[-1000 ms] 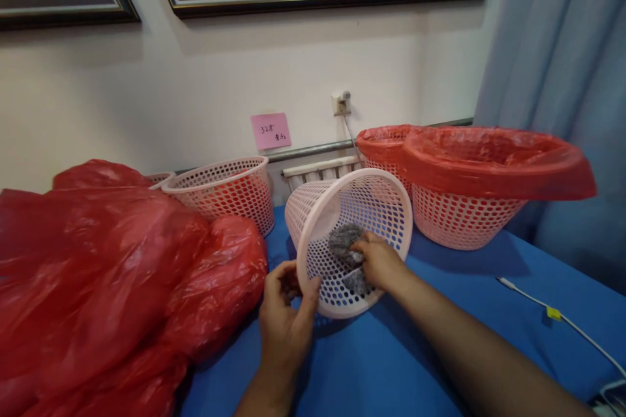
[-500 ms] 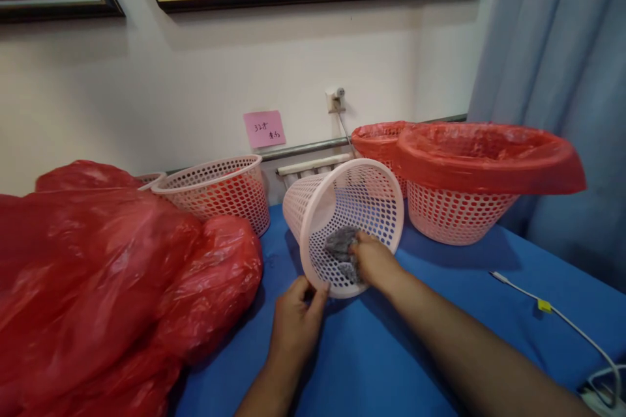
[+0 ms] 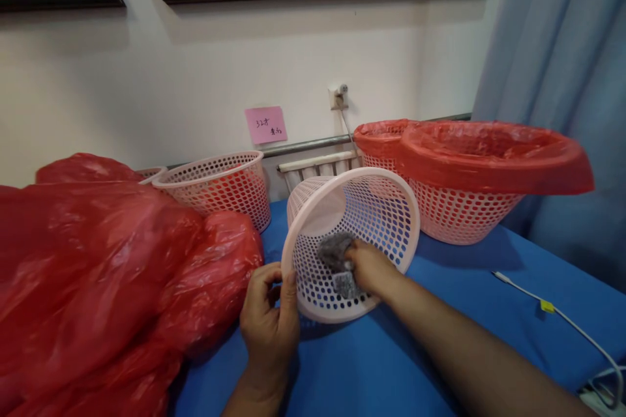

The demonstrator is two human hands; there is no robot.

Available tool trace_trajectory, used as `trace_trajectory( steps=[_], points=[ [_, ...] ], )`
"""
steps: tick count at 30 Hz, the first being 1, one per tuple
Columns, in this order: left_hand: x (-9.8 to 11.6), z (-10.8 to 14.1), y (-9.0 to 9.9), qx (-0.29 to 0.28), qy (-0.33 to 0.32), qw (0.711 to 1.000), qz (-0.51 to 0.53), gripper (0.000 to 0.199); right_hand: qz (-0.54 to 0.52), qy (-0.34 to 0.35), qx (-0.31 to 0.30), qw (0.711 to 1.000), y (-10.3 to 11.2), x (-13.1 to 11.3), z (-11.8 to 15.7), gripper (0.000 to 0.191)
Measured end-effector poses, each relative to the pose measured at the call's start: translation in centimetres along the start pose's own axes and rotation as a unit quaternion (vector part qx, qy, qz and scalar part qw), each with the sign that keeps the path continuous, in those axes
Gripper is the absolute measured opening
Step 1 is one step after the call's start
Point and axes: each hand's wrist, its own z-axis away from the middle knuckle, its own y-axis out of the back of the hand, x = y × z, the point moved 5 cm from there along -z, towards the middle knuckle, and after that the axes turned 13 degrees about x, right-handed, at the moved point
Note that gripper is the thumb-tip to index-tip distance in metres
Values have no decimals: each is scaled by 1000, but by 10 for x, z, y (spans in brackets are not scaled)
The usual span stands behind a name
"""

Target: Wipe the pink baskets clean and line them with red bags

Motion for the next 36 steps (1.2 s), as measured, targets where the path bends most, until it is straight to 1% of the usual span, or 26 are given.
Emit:
trace_trajectory(
  steps=[2,4,6,8,10,11,13,14,17,18,19,20,21,22,23,24,25,26,27,28,30,32,33,34,36],
  points=[
    [-2,-2,0,-2,8,1000,0,12,-5,-53,33,998,14,18,-9,39],
    [-2,-2,-3,-21,22,1000,3,13,-39,-86,58,994,19,23,-13,46],
    [0,2,-12,-67,34,997,9,20,-99,-103,64,988,14,15,-11,52],
    [0,9,-22,-132,53,990,17,35,-176,-116,52,976,1,2,-5,55],
    [-4,18,-31,-188,99,977,20,45,-248,-139,36,958,-10,-8,0,55],
    [-8,22,-34,-207,130,969,16,45,-279,-154,32,947,-14,-9,1,55],
    [-15,30,-39,-237,183,954,4,42,-325,-182,37,927,-17,-7,1,59],
    [-17,34,-41,-259,198,946,0,40,-341,-193,42,919,-16,-4,0,62],
    [-15,45,-51,-340,203,918,12,23,-365,-200,44,908,-14,-2,-2,64],
    [-13,47,-53,-357,201,912,20,19,-367,-193,40,909,-14,-3,-1,61],
    [-11,47,-54,-359,197,912,23,17,-372,-185,36,909,-13,-5,-1,57],
    [-11,45,-53,-346,193,918,21,18,-368,-168,33,914,-12,-8,0,52],
    [-11,41,-51,-322,187,928,15,20,-346,-140,28,928,-10,-11,1,49],
    [-12,36,-47,-291,180,940,5,21,-294,-101,23,950,-8,-14,2,48],
    [-13,30,-43,-257,172,951,-7,23,-219,-62,17,974,-6,-15,2,49],
    [-14,23,-37,-223,162,961,-18,23,-133,-28,11,991,-3,-13,2,50],
    [-14,17,-32,-191,149,970,-28,21,-51,-5,9,999,0,-9,0,48],
    [-14,11,-27,-161,134,977,-35,20,12,2,13,1000,5,-3,-2,45],
    [-12,6,-23,-132,119,983,-41,21,45,-7,25,999,11,4,-6,42],
    [-11,2,-19,-107,103,988,-43,21,58,-20,40,997,17,12,-9,40],
    [-7,-1,-14,-67,76,994,-38,20,64,-36,72,995,27,22,-16,43],
    [-3,2,-13,-46,58,997,-23,18,53,-33,86,994,27,21,-17,51],
    [-3,4,-14,-41,50,998,-12,22,40,-24,82,996,23,17,-16,55],
    [-2,7,-14,-42,43,998,-2,30,23,-9,70,997,16,10,-12,58],
    [-1,12,-14,-44,17,999,10,44,-32,41,25,998,-3,-9,-3,64]
  ],
)
